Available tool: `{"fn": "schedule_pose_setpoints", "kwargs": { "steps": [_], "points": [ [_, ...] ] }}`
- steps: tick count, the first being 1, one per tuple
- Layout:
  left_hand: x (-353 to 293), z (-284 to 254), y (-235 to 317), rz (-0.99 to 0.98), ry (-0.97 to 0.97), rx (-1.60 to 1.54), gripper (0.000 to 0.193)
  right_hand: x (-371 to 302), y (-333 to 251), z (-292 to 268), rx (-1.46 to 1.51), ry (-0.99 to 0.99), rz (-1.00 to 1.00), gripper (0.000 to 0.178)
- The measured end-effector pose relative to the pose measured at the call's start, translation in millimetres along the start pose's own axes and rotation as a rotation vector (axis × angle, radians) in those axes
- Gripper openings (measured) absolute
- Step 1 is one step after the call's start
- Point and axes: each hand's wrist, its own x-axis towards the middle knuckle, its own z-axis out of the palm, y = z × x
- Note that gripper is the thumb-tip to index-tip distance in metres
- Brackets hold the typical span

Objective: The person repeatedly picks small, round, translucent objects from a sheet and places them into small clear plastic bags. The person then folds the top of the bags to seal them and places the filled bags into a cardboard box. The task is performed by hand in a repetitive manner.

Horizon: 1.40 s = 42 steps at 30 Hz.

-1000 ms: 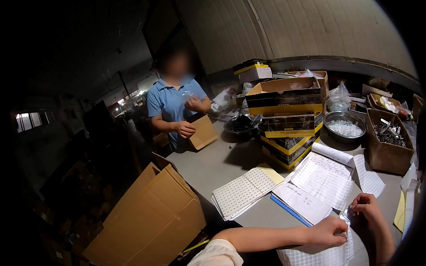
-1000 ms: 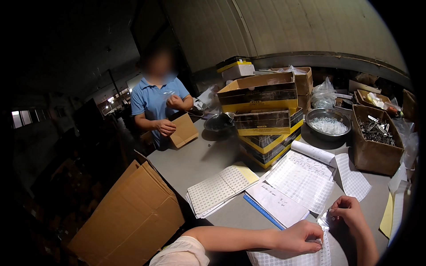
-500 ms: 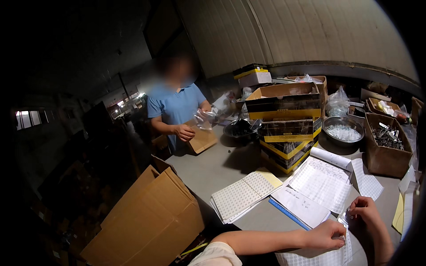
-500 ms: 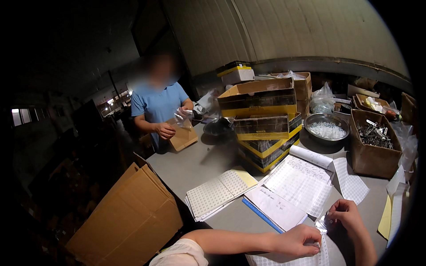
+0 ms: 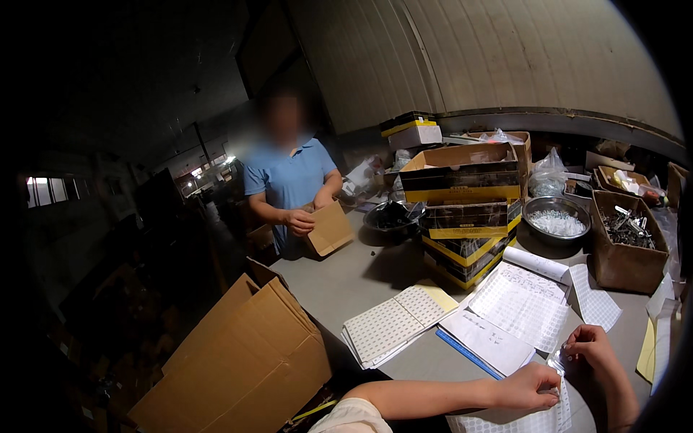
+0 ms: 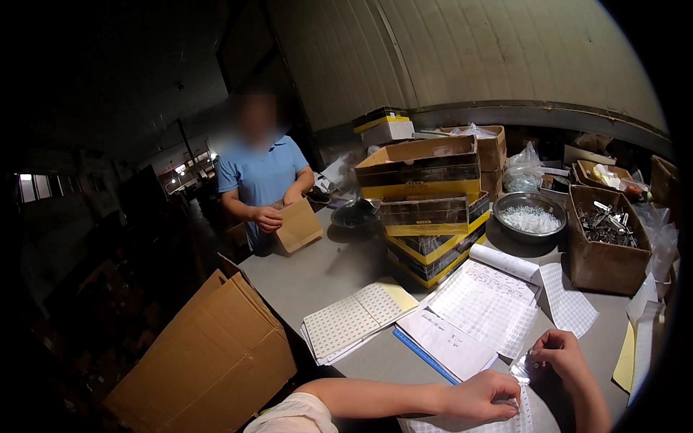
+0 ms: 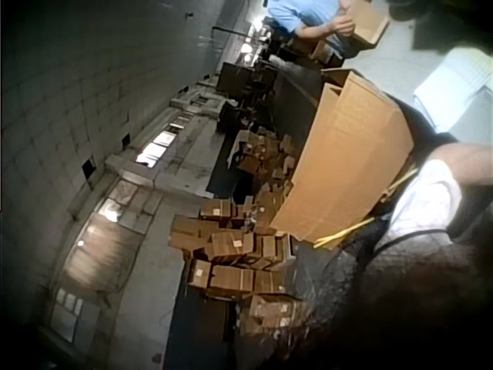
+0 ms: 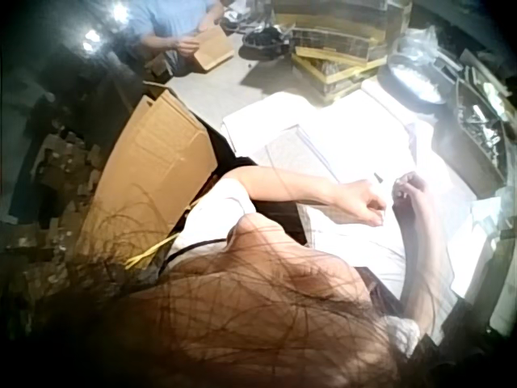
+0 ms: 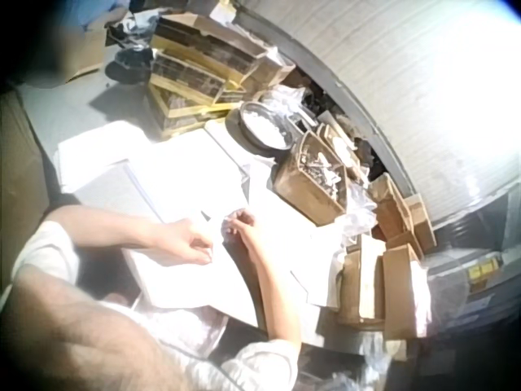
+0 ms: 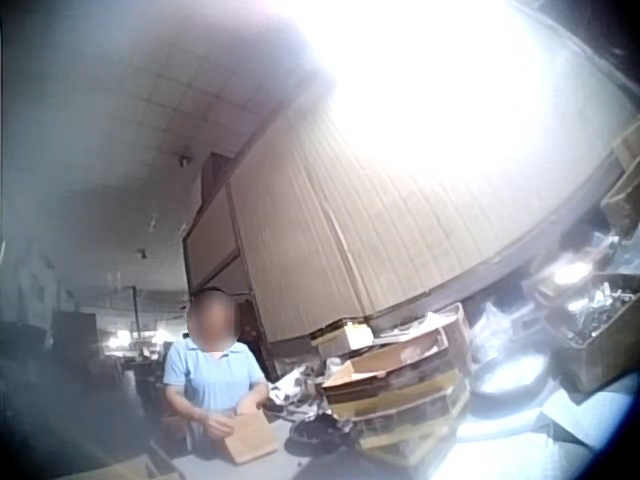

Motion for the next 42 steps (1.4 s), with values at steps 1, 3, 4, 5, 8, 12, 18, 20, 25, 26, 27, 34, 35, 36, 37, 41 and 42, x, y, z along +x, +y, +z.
{"fn": "schedule_pose_setpoints", "kwargs": {
  "steps": [1,3,4,5,8,12,18,20,25,26,27,34,35,36,37,41,42],
  "points": [
    [-0.5,-1.4,-1.5,0.006,-0.021,0.016,0.021,-0.1,-0.6,0.4,-0.001,-0.002,0.001,0.009],
    [-1.0,-2.3,-2.2,0.013,-0.043,0.027,0.021,-1.6,-2.6,1.6,-0.002,-0.005,0.002,0.009],
    [-1.2,-2.3,-1.7,0.014,-0.044,0.021,0.022,-2.4,-4.4,2.8,-0.005,-0.002,0.004,0.009],
    [-1.3,-2.3,-1.1,0.015,-0.045,0.016,0.022,-3.4,-7.0,4.4,-0.008,0.000,0.006,0.009],
    [-0.8,-3.7,3.1,0.011,-0.055,0.019,0.023,-4.0,-8.4,4.3,-0.012,0.005,0.011,0.009],
    [-1.0,-3.1,1.6,0.024,-0.050,0.035,0.023,-3.7,-8.3,4.7,-0.002,0.002,0.001,0.009],
    [-1.5,-2.8,2.5,0.027,-0.048,0.034,0.022,-2.8,-6.1,3.9,0.025,-0.003,-0.004,0.010],
    [-1.8,-2.1,1.7,0.034,-0.045,0.028,0.022,-2.5,-5.9,4.1,0.025,-0.006,-0.001,0.010],
    [-1.8,0.4,6.2,0.026,-0.005,0.016,0.020,-1.0,-3.0,2.2,0.015,0.001,-0.004,0.010],
    [-1.8,1.4,6.7,0.024,0.017,0.006,0.020,-1.3,-3.2,2.3,0.016,0.002,-0.003,0.010],
    [-2.0,1.8,5.9,0.030,0.020,0.009,0.019,-1.4,-3.7,2.8,0.018,0.001,-0.001,0.010],
    [-2.6,4.5,2.4,0.057,0.037,-0.006,0.019,-0.5,-2.7,2.4,0.018,-0.003,-0.012,0.010],
    [-2.4,4.7,2.1,0.059,0.039,-0.009,0.019,-0.2,-2.4,2.0,0.016,-0.003,-0.015,0.010],
    [-2.0,4.7,2.4,0.057,0.036,-0.008,0.019,0.1,-2.0,1.5,0.014,-0.002,-0.017,0.010],
    [-1.3,4.6,3.0,0.055,0.034,-0.007,0.018,0.5,-1.0,0.6,0.020,-0.004,-0.019,0.010],
    [2.5,9.1,-15.0,0.080,0.028,-0.002,0.018,1.4,-0.6,2.1,0.033,-0.007,-0.016,0.011],
    [2.6,9.7,-15.8,0.080,0.030,-0.001,0.018,0.9,-1.3,2.1,0.034,-0.001,-0.013,0.011]
  ]
}}
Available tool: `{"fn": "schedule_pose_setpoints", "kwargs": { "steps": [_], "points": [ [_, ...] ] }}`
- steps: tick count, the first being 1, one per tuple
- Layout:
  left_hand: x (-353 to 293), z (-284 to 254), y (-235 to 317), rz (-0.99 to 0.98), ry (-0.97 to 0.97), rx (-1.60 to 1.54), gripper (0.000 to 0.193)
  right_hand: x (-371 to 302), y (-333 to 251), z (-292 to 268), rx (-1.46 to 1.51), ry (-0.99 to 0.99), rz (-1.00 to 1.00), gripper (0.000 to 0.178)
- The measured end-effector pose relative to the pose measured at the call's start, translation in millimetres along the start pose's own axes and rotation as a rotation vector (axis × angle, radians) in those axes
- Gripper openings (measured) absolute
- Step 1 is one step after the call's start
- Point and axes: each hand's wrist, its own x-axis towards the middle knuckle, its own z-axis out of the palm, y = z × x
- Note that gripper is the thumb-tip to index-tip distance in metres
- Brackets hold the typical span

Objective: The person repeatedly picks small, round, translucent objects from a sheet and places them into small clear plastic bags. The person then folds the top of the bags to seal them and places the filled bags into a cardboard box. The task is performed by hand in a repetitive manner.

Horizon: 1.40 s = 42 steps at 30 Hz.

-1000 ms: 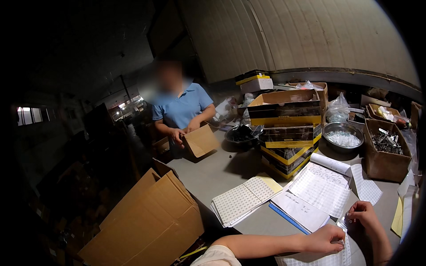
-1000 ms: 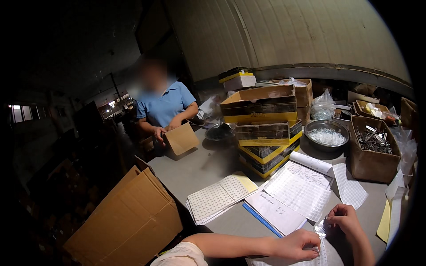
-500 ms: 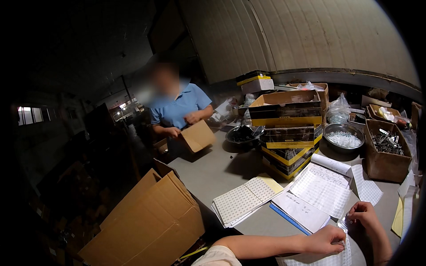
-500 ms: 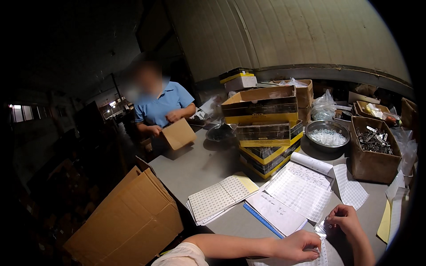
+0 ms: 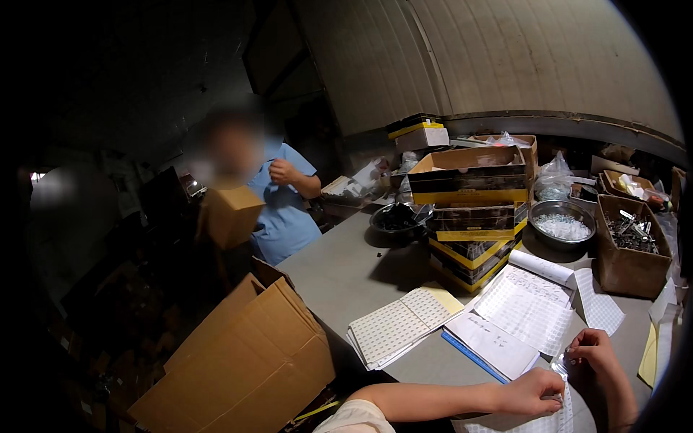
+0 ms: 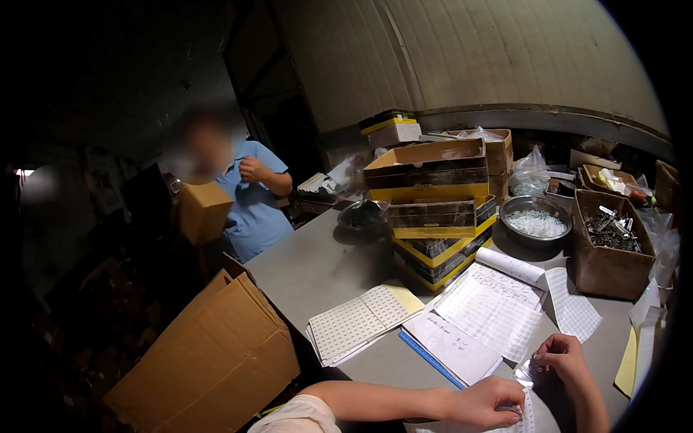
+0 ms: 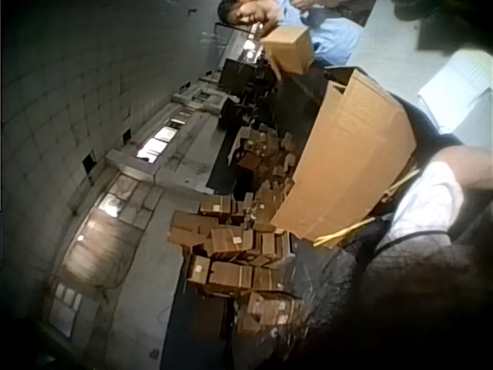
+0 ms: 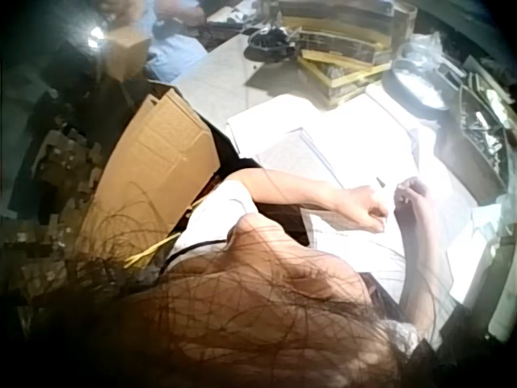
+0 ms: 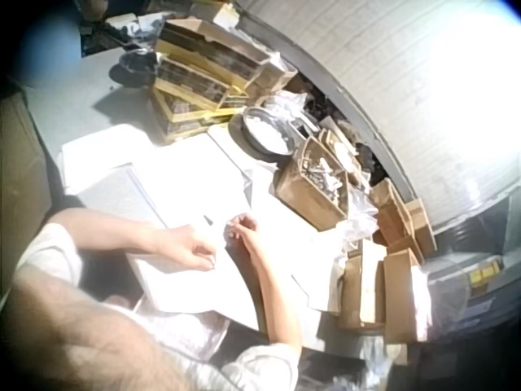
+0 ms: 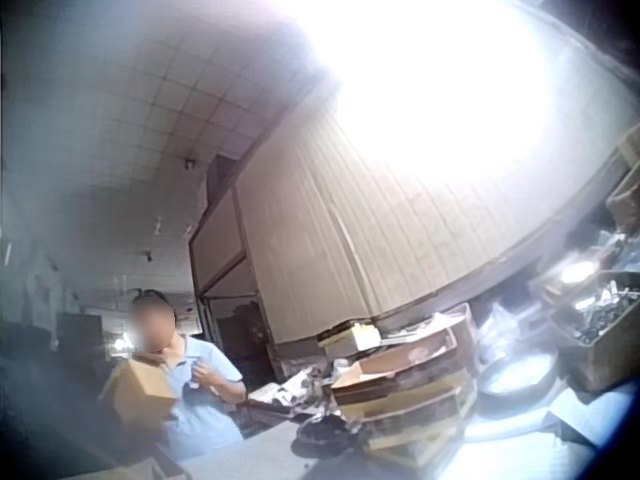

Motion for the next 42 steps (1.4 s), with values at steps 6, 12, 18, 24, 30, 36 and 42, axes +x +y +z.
{"fn": "schedule_pose_setpoints", "kwargs": {
  "steps": [6,12,18,24,30,36,42],
  "points": [
    [-1.1,2.9,-2.6,0.009,0.010,0.013,0.021,-0.7,0.5,-0.5,-0.028,0.011,0.000,0.012],
    [-1.9,5.1,-1.9,0.040,0.015,0.059,0.021,-6.3,-3.1,0.0,-0.025,0.005,0.004,0.011],
    [-10.3,-10.3,29.2,0.004,-0.056,0.090,0.019,-8.6,-13.5,6.0,-0.089,0.006,0.072,0.009],
    [-8.7,-11.7,25.9,-0.081,-0.064,0.088,0.020,-14.1,-29.3,-4.6,-0.011,0.016,0.072,0.010],
    [-8.7,-6.6,23.5,-0.092,-0.017,0.064,0.013,-25.8,-13.1,-27.9,-0.045,-0.101,0.123,0.012],
    [-7.9,-9.1,35.7,-0.142,-0.035,0.047,0.012,-67.1,-22.9,-55.0,0.301,-0.061,0.142,0.012],
    [-8.4,-14.1,38.7,-0.145,-0.078,0.080,0.014,-69.2,-33.9,-51.4,-0.310,-0.047,0.152,0.014]
  ]
}}
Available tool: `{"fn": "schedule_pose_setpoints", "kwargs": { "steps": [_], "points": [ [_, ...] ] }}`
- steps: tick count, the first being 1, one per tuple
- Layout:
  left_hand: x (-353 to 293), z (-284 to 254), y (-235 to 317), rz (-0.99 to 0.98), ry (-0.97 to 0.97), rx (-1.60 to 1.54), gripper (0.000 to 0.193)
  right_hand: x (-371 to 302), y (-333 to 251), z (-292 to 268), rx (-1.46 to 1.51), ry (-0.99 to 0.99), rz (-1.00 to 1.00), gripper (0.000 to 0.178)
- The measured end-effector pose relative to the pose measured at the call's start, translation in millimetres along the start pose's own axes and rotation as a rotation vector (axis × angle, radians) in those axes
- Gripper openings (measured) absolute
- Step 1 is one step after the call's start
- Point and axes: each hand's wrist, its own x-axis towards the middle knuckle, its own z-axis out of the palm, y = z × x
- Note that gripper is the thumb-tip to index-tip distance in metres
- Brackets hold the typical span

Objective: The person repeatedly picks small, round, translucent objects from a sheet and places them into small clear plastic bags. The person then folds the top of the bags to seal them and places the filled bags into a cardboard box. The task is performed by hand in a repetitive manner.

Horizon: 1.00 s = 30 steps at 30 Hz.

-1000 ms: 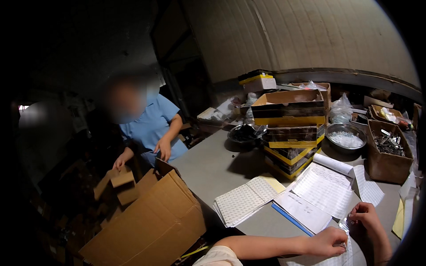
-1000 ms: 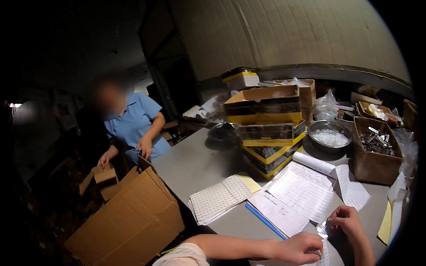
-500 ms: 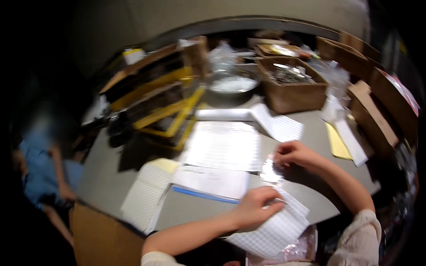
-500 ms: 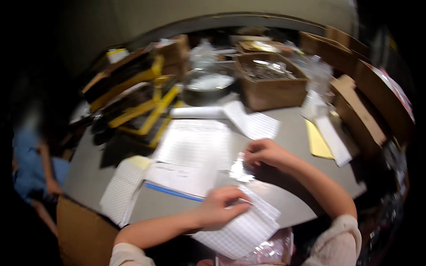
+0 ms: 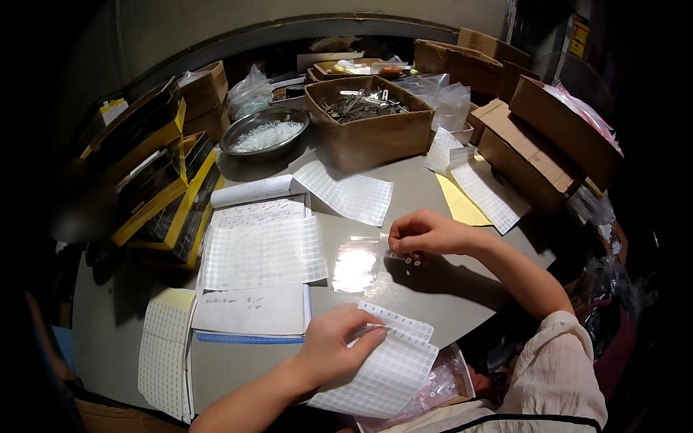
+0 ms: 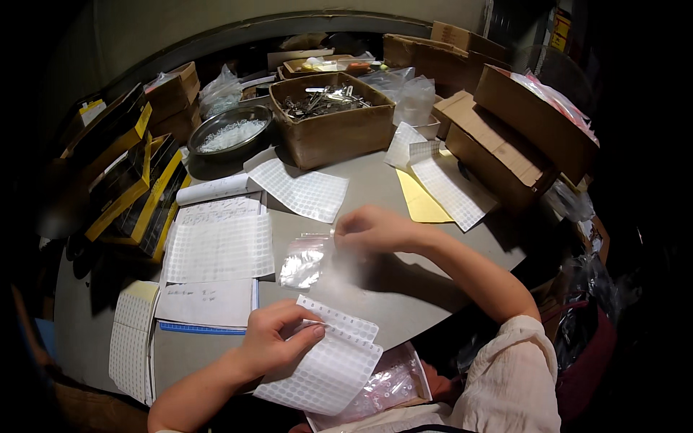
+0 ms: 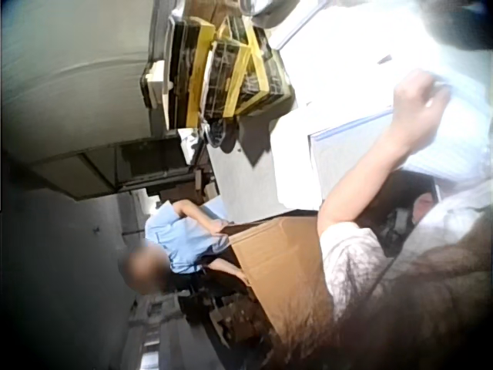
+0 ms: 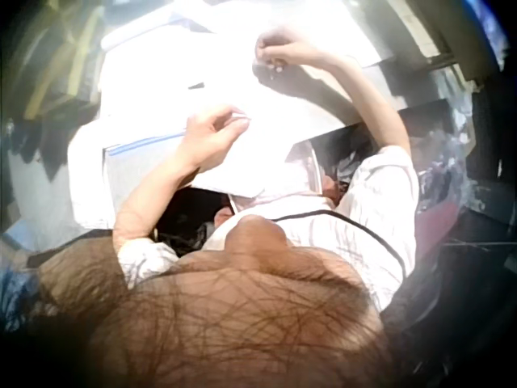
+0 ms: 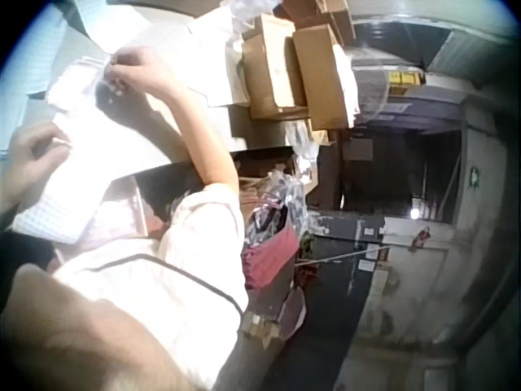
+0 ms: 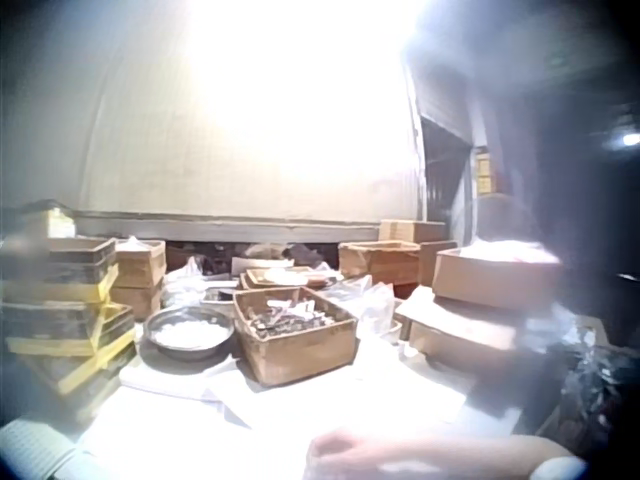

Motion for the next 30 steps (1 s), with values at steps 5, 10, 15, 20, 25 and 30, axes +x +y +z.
{"fn": "schedule_pose_setpoints", "kwargs": {
  "steps": [5,10,15,20,25,30],
  "points": [
    [1.1,1.0,-6.9,0.068,0.008,-0.013,0.014,11.8,0.4,8.4,-0.209,0.023,0.031,0.017],
    [0.3,1.7,-8.0,0.083,0.023,-0.022,0.013,23.1,1.3,0.3,-0.130,0.055,0.093,0.021],
    [0.6,2.4,-7.4,0.094,0.035,-0.022,0.013,29.0,7.8,-13.0,-0.150,0.141,0.112,0.022],
    [1.0,3.2,-10.7,0.132,0.063,-0.007,0.014,34.5,16.1,-13.5,-0.427,0.189,0.055,0.026],
    [0.9,1.7,-6.4,0.101,0.058,0.011,0.014,32.9,-9.6,-14.3,-0.713,0.177,0.208,0.031],
    [1.0,1.8,-11.0,0.144,0.071,0.033,0.015,48.6,-29.7,-9.2,-0.522,0.105,0.049,0.028]
  ]
}}
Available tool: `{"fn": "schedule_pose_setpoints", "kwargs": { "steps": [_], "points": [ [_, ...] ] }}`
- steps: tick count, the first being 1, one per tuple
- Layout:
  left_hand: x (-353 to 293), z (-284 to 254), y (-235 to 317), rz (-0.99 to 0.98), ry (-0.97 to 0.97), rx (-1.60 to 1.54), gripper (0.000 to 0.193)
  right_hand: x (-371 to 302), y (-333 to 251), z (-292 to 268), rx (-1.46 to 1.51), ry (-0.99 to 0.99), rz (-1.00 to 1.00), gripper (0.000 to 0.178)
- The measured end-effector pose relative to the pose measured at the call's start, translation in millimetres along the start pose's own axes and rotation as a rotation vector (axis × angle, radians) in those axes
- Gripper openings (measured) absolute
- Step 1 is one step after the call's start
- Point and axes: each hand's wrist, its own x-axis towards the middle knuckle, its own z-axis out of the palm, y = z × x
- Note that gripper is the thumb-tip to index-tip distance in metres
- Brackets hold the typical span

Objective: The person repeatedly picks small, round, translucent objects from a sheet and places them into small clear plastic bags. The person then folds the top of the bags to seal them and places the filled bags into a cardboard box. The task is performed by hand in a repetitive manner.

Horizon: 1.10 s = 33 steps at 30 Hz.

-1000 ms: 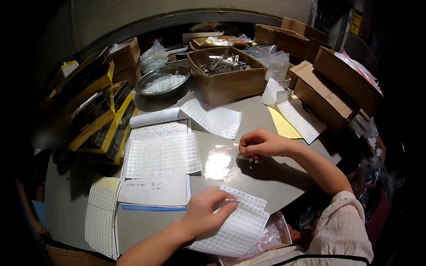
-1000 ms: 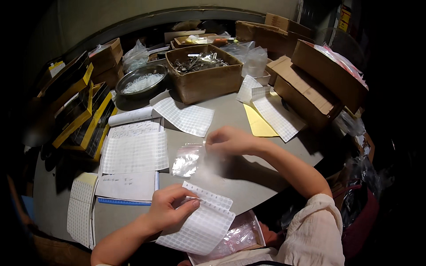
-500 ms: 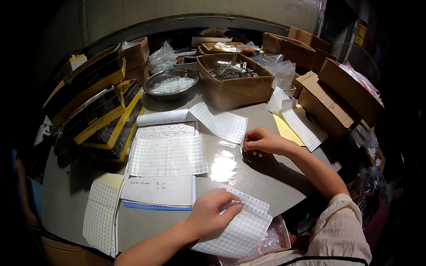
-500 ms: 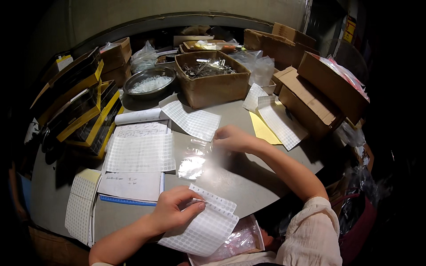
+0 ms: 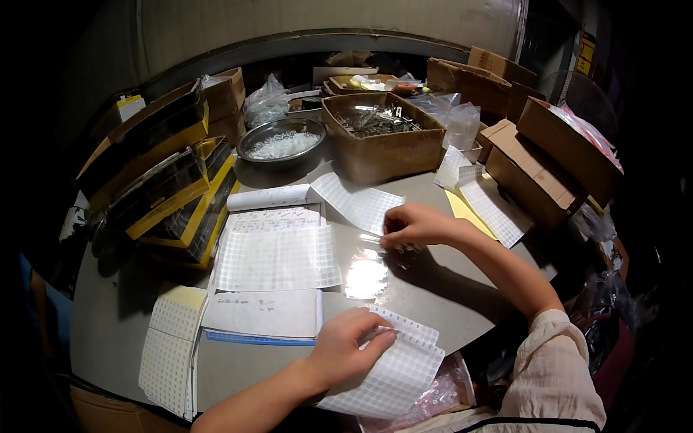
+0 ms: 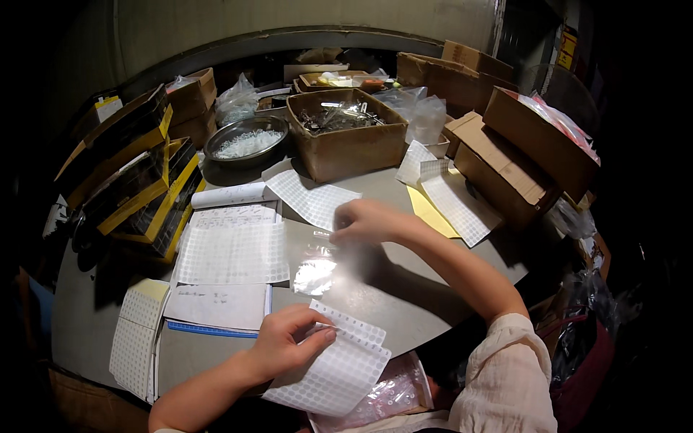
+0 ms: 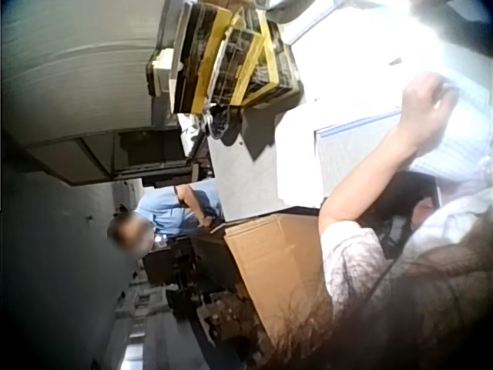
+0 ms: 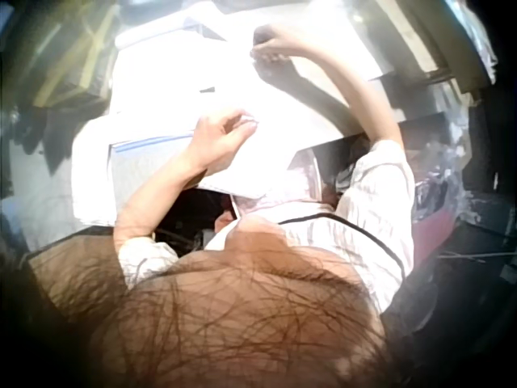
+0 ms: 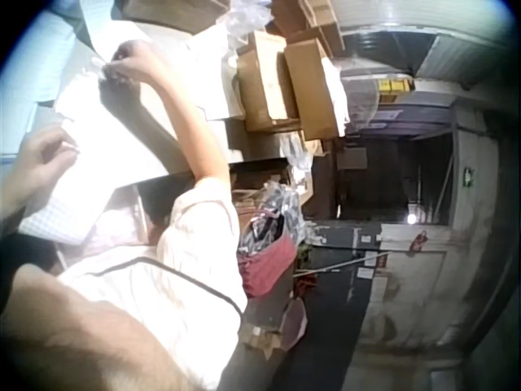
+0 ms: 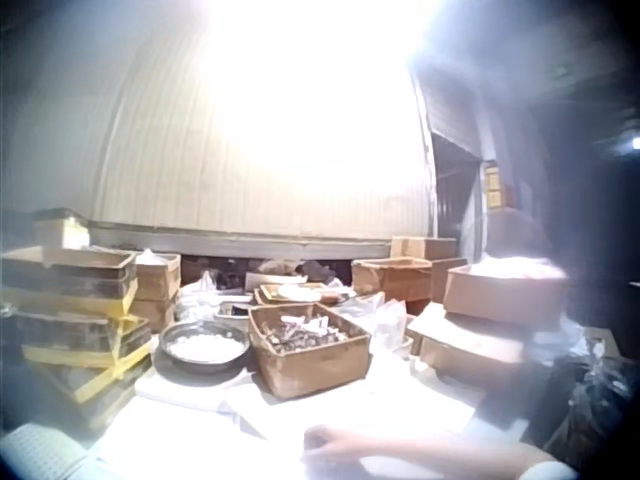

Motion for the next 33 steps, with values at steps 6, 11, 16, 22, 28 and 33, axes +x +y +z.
{"fn": "schedule_pose_setpoints", "kwargs": {
  "steps": [6,11,16,22,28,33],
  "points": [
    [0.9,-0.2,3.8,-0.072,0.000,-0.043,0.014,26.5,-0.1,23.9,0.249,-0.043,-0.121,0.024],
    [-1.9,0.5,2.6,-0.044,0.022,-0.037,0.014,22.4,-11.2,50.5,-0.315,0.207,-0.255,0.020],
    [-0.5,2.0,2.9,-0.064,0.002,-0.003,0.015,13.8,16.3,30.6,-0.206,0.117,0.016,0.027],
    [0.8,1.9,-1.3,-0.053,-0.022,0.007,0.015,-21.4,51.8,8.2,0.061,-0.025,0.017,0.028],
    [-0.7,0.2,-3.6,-0.076,-0.004,-0.013,0.014,-18.2,2.4,20.7,0.506,-0.151,-0.144,0.022],
    [0.7,-0.3,-2.0,-0.073,0.008,-0.037,0.015,-3.5,-19.3,35.5,0.309,-0.132,-0.185,0.028]
  ]
}}
